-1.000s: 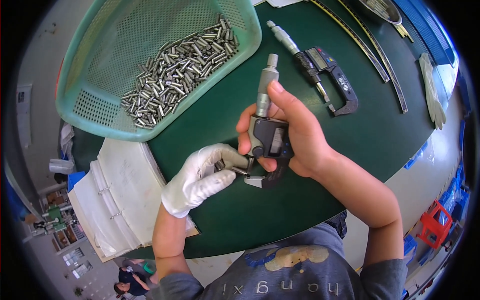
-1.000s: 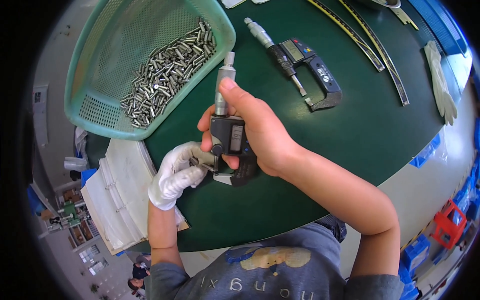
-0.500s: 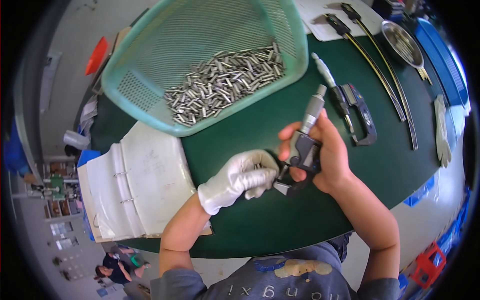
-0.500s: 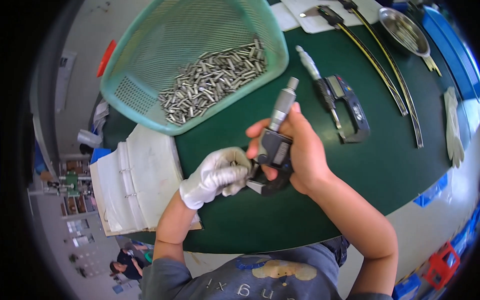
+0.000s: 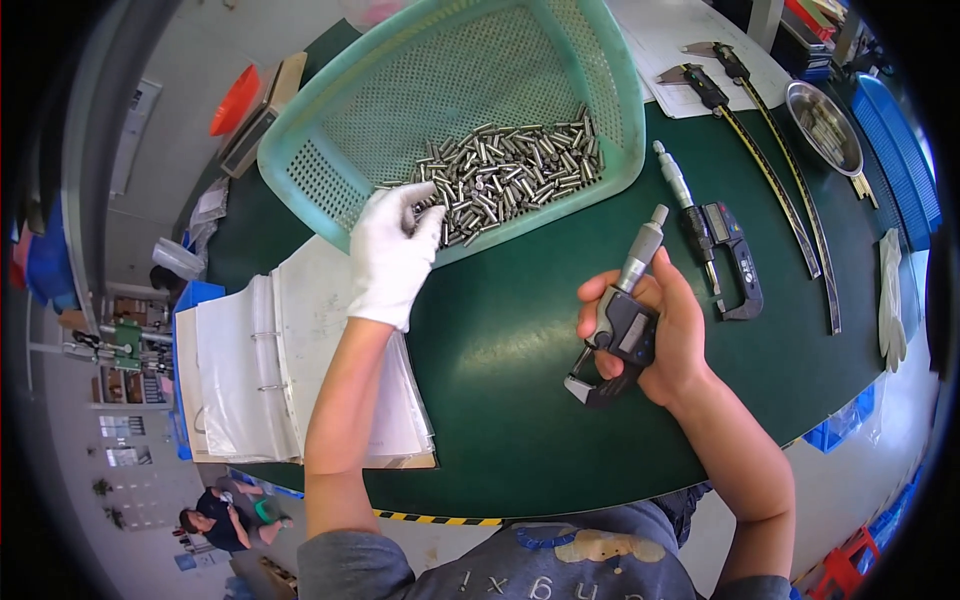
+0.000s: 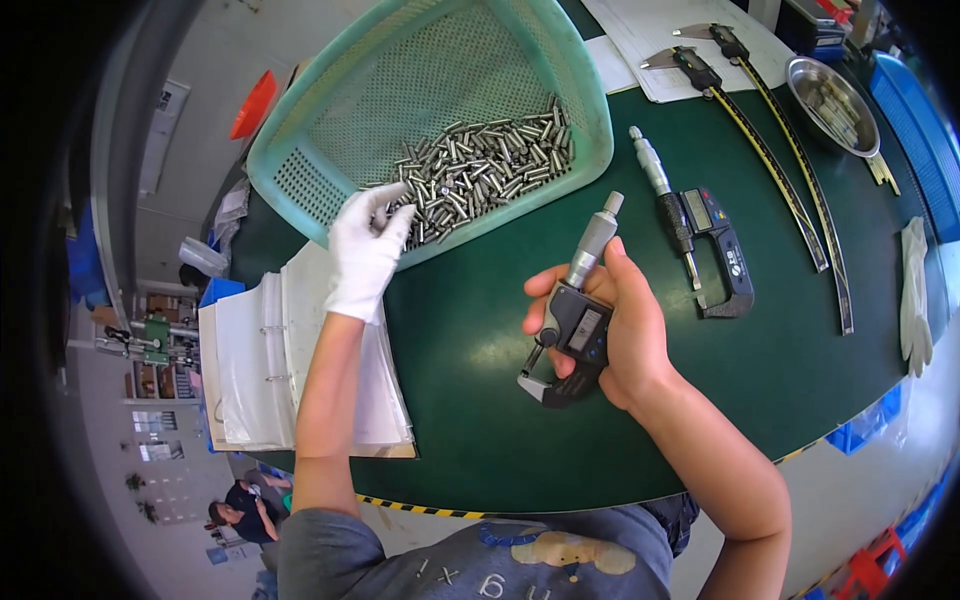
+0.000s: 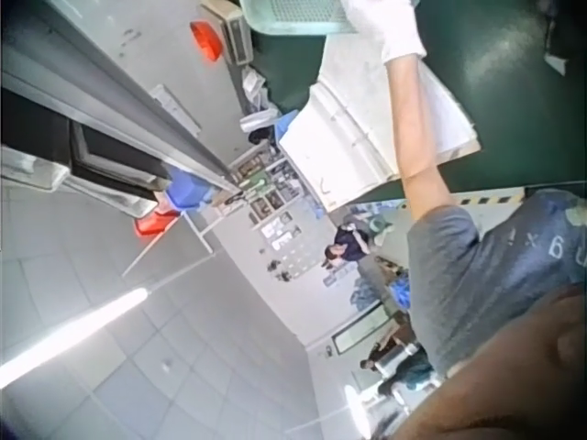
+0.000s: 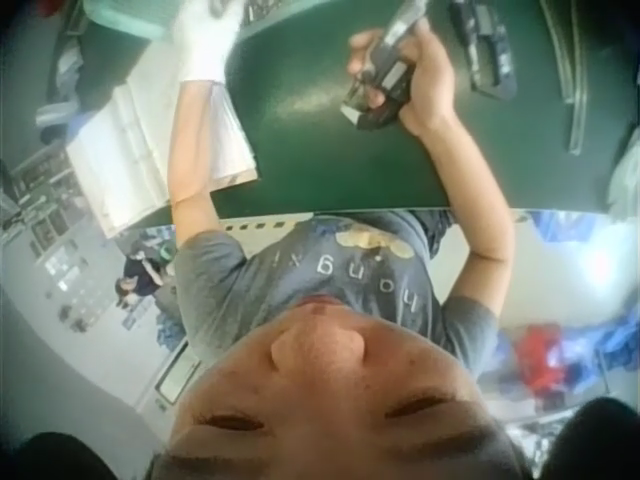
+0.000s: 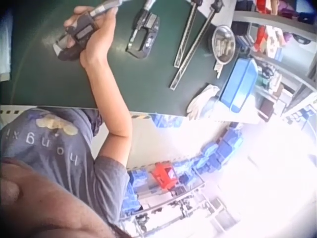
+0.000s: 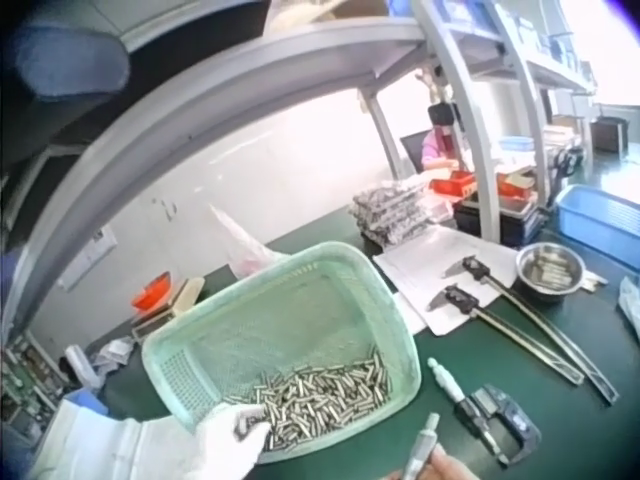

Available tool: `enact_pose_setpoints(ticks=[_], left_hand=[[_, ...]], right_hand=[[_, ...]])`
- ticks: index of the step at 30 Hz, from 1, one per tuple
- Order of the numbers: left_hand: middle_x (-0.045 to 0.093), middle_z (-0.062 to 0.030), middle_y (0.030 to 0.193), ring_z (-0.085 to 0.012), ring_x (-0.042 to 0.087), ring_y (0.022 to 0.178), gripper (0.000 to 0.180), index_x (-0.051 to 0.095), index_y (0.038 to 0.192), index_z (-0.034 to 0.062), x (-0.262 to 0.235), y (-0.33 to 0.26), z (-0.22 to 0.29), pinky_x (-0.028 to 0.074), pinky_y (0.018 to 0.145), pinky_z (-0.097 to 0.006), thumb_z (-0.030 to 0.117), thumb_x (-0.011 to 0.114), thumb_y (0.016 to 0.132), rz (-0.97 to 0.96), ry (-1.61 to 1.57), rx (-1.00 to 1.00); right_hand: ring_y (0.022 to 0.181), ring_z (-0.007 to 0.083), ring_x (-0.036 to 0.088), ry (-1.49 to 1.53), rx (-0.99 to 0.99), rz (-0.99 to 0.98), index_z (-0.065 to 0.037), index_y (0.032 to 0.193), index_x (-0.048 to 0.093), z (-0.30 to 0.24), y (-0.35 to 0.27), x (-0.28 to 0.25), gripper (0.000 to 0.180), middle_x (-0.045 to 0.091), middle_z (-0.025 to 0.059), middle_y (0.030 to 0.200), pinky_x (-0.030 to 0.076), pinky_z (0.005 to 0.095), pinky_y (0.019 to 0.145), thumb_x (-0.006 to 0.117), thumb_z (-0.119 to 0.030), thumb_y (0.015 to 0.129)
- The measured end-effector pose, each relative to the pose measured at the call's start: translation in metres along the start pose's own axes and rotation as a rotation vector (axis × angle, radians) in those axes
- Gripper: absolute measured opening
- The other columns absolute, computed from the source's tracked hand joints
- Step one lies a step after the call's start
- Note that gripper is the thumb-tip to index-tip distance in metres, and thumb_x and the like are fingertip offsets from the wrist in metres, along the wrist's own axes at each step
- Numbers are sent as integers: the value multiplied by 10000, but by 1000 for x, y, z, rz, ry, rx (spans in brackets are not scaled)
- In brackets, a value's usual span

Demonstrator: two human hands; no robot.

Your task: Measure small metal pins using a digital micrometer.

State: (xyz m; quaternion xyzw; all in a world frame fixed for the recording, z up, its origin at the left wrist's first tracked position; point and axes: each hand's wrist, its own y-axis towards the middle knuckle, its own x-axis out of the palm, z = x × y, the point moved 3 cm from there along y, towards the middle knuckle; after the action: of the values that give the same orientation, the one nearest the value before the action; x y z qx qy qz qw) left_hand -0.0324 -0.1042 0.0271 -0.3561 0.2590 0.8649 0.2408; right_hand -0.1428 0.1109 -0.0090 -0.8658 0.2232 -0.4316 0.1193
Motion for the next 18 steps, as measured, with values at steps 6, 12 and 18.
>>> enact_pose_setpoints(ticks=[6, 12, 18], left_hand=[[440, -28, 618, -127, 427, 523, 234, 633, 893, 53, 9, 5, 2, 392, 520, -256, 71, 673, 663, -36, 282, 125], [458, -34, 627, -128, 443, 533, 157, 613, 808, 38, 12, 13, 6, 400, 526, -254, 73, 657, 662, -71, 298, 137], [529, -40, 719, -142, 505, 596, 130, 594, 800, 33, 9, 19, -1, 431, 570, -267, 126, 619, 713, -106, 217, -7]], right_hand=[[395, 151, 425, -3, 3, -3, 12, 895, 538, 2, 1, -1, 678, 567, 120, 674, 377, 253, 415, 122, -522, 868], [403, 149, 429, -27, 4, -17, 13, 897, 535, 2, -2, -2, 680, 566, 118, 674, 370, 252, 419, 138, -537, 861], [406, 145, 428, -34, -13, -33, 8, 895, 533, 2, -1, 1, 674, 567, 112, 677, 368, 251, 425, 145, -542, 857]])
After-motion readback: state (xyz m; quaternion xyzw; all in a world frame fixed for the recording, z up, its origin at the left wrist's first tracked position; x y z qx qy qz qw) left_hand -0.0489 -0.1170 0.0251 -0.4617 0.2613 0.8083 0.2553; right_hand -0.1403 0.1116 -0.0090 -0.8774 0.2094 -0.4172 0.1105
